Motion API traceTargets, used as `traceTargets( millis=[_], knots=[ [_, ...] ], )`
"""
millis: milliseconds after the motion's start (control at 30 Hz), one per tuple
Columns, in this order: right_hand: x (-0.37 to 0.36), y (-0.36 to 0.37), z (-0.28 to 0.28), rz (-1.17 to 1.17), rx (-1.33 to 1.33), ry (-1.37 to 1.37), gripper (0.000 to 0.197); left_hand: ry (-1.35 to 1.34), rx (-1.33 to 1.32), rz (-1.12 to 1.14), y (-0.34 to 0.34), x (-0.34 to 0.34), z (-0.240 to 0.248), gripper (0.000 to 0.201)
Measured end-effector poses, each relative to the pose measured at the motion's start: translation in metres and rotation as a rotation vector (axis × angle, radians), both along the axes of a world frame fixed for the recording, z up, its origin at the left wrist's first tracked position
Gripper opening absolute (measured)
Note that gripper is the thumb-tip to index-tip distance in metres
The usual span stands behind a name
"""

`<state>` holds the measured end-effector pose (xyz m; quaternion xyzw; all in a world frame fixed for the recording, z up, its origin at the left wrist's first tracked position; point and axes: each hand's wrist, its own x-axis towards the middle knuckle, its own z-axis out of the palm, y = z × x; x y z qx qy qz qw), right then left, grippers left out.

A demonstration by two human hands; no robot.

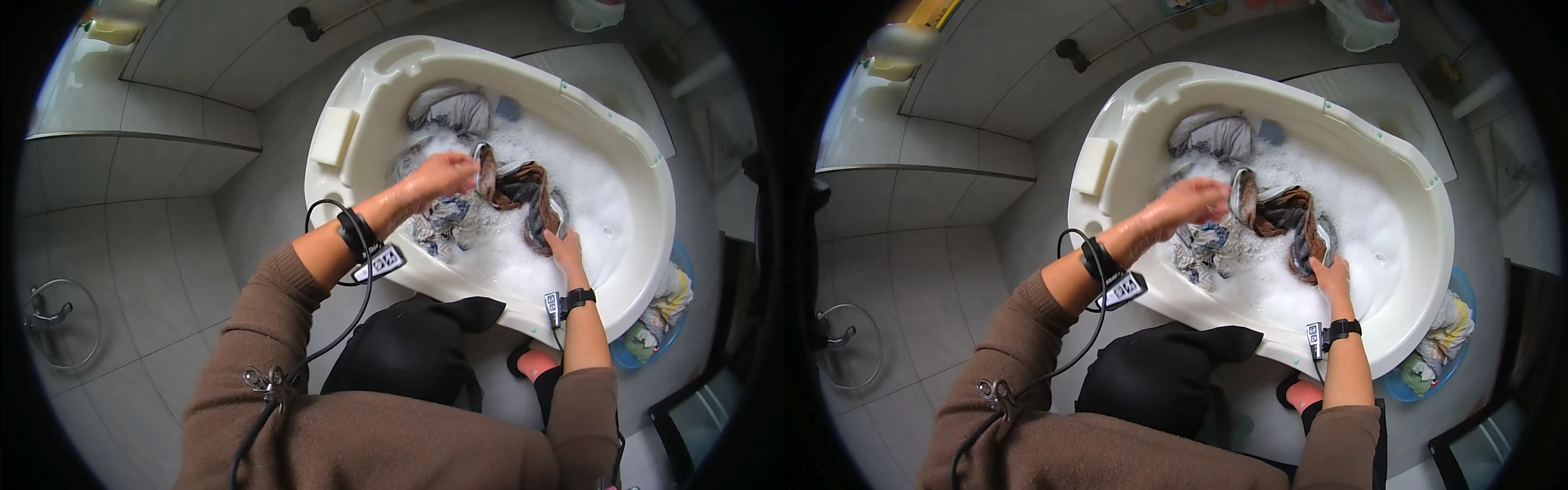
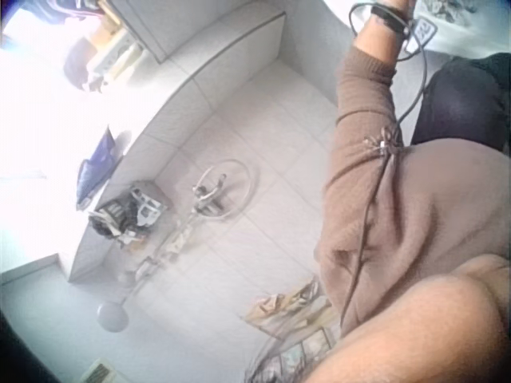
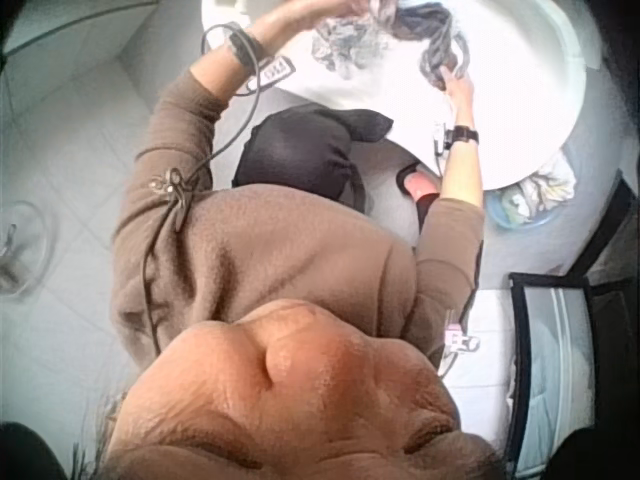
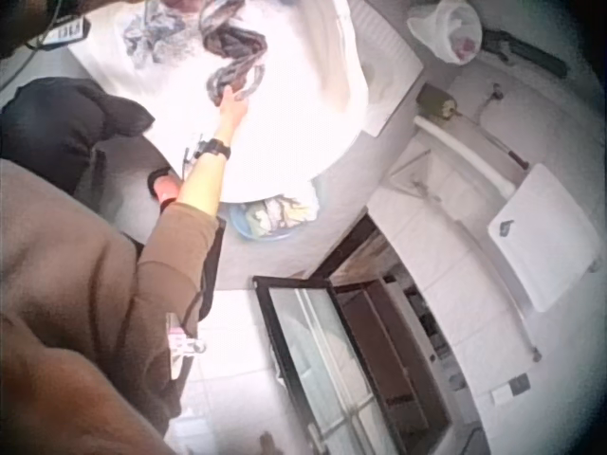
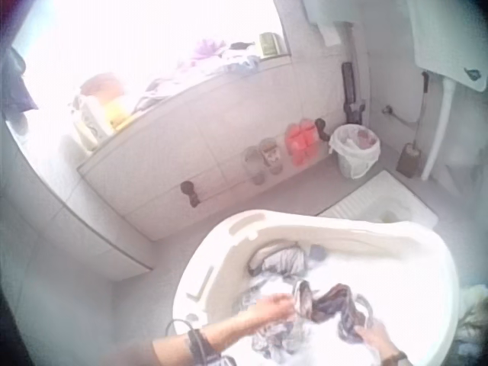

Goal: The person hand washes clothes in a white basin filled with soapy water. They scrub and rinse multiple garments, including a striped shirt and a dark piece of clothing, then wring them out and place them aside.

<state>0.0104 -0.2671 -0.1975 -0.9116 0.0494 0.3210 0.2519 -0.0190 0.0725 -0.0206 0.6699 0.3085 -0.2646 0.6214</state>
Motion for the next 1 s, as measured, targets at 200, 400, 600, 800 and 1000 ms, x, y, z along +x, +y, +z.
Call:
traceTargets(
  millis=[200, 400, 600, 800, 1000],
  knots=[
    [-0.004, -0.005, -0.009, -0.067, 0.138, 0.068, 0.082, -0.372, -0.574, 0.409, -0.014, 0.016, 0.077, 0.038],
    [-0.002, -0.016, -0.028, -0.085, 0.173, 0.102, 0.086, -0.526, -0.74, 0.257, -0.026, 0.001, 0.142, 0.038],
    [-0.002, -0.015, -0.025, -0.06, 0.11, 0.112, 0.091, -0.455, -0.706, 0.304, -0.023, -0.013, 0.148, 0.037],
    [-0.005, -0.015, -0.031, -0.059, 0.106, 0.147, 0.095, -0.416, -0.589, 0.235, -0.015, -0.024, 0.115, 0.03],
    [-0.009, -0.013, -0.029, -0.07, 0.062, 0.089, 0.094, -0.437, 0.072, -0.15, -0.02, -0.051, 0.046, 0.026]
  ],
)
